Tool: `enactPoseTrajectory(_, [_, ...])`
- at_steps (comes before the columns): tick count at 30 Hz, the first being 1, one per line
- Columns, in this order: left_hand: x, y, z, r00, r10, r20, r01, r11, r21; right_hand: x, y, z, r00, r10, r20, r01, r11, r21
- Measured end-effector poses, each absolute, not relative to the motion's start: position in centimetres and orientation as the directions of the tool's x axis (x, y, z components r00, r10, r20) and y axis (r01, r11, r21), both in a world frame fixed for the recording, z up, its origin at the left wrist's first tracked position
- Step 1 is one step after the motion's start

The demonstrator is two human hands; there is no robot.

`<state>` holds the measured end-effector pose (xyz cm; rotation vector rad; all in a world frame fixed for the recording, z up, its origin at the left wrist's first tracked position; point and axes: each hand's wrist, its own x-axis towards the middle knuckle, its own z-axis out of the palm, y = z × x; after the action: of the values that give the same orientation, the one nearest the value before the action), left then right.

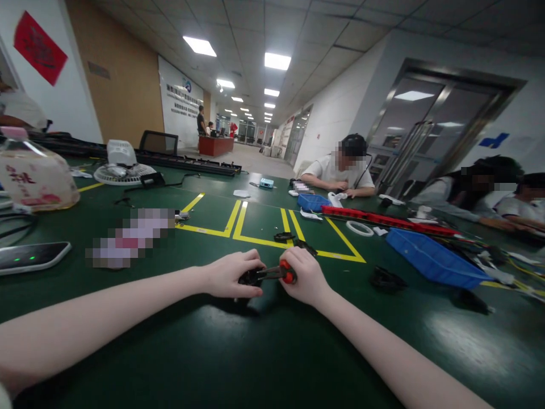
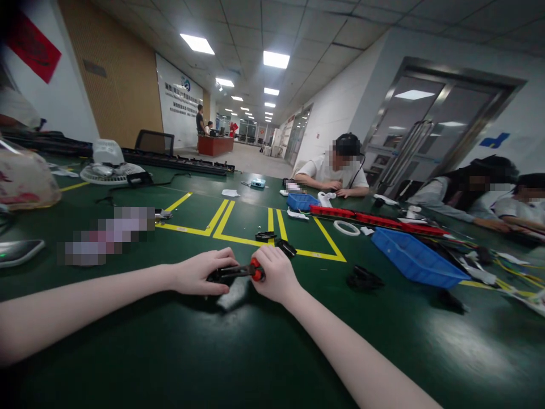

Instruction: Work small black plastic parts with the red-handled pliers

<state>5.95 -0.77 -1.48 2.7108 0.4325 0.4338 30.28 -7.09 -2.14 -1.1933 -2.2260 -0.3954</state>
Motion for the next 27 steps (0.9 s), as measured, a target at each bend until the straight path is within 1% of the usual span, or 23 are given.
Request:
enactPoseTrajectory(5, [5.5,-1.1,-1.5,0.902,0.377,0.208,0.262,-0.863,0.431,29.5,-6.9,-1.7,-0.479,0.657,0.582,0.795,0.606,-0.029])
enactPoseTrajectory(12, [5.6,-1.5,-1.9,0.9,0.367,0.238,0.281,-0.902,0.326,28.9,-7.7,-1.4,-0.517,0.662,0.543,0.778,0.627,-0.024])
enactPoseTrajectory(20, [5.5,-1.6,-1.7,0.907,0.34,0.247,0.238,-0.9,0.366,28.5,-7.7,-1.4,-0.575,0.649,0.498,0.76,0.649,0.033])
enactPoseTrajectory(27, [5.6,-1.4,-1.9,0.913,0.328,0.244,0.244,-0.916,0.319,28.6,-7.7,-1.3,-0.579,0.67,0.464,0.773,0.633,0.05])
